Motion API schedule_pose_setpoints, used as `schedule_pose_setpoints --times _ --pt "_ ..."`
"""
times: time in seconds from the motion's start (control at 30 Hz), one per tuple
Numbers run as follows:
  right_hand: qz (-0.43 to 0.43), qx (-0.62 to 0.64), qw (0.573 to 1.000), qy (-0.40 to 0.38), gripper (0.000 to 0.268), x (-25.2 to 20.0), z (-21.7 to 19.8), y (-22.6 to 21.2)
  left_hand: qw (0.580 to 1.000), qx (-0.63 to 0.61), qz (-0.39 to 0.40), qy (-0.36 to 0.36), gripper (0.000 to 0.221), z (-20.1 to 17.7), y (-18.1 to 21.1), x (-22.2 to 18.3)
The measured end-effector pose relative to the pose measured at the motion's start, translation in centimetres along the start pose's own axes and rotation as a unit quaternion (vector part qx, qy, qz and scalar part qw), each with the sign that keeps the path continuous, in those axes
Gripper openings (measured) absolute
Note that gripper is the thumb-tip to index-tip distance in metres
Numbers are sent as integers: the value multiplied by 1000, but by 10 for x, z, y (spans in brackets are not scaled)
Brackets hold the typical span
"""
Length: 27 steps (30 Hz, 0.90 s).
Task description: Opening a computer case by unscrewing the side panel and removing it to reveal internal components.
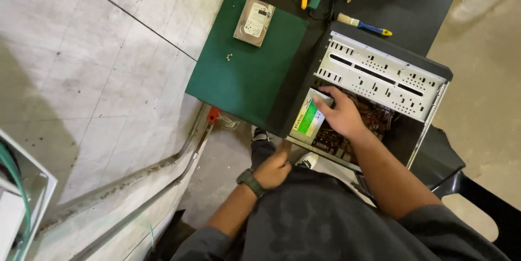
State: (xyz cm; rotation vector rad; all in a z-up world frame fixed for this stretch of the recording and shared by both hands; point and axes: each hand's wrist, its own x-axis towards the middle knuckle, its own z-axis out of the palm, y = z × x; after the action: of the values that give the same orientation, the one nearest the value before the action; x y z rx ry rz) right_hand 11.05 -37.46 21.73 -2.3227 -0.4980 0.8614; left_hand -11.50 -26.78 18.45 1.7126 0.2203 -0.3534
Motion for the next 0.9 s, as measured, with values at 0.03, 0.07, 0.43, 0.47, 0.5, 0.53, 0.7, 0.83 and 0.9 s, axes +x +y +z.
schedule_pose_setpoints --times 0.03,0.07,0.43,0.47,0.5,0.53,0.7,0.83,0.9 --pt "40 47 998 -6 59 5 3 7 998 -45 -31 27 77 11 -3 6" --pt "81 94 992 -13 61 10 6 13 993 -89 -62 53 80 22 -6 12" --pt "135 197 968 81 81 -20 5 -14 962 -254 -44 85 78 83 -121 35" --pt "159 135 976 60 94 -25 5 -24 971 -229 -7 72 77 90 -138 39" --pt "160 137 976 62 94 -29 2 -34 971 -228 -7 69 77 80 -126 39" --pt "171 119 977 42 99 -34 -1 -44 976 -195 -36 88 42 71 -113 38" --pt "173 104 979 39 113 -37 -6 -53 983 -158 -9 96 40 11 15 19" --pt "190 89 977 44 112 -27 5 -14 973 -221 -33 62 33 31 -81 30" --pt "199 90 975 46 114 -24 10 -4 975 -219 -19 41 43 23 -100 24"
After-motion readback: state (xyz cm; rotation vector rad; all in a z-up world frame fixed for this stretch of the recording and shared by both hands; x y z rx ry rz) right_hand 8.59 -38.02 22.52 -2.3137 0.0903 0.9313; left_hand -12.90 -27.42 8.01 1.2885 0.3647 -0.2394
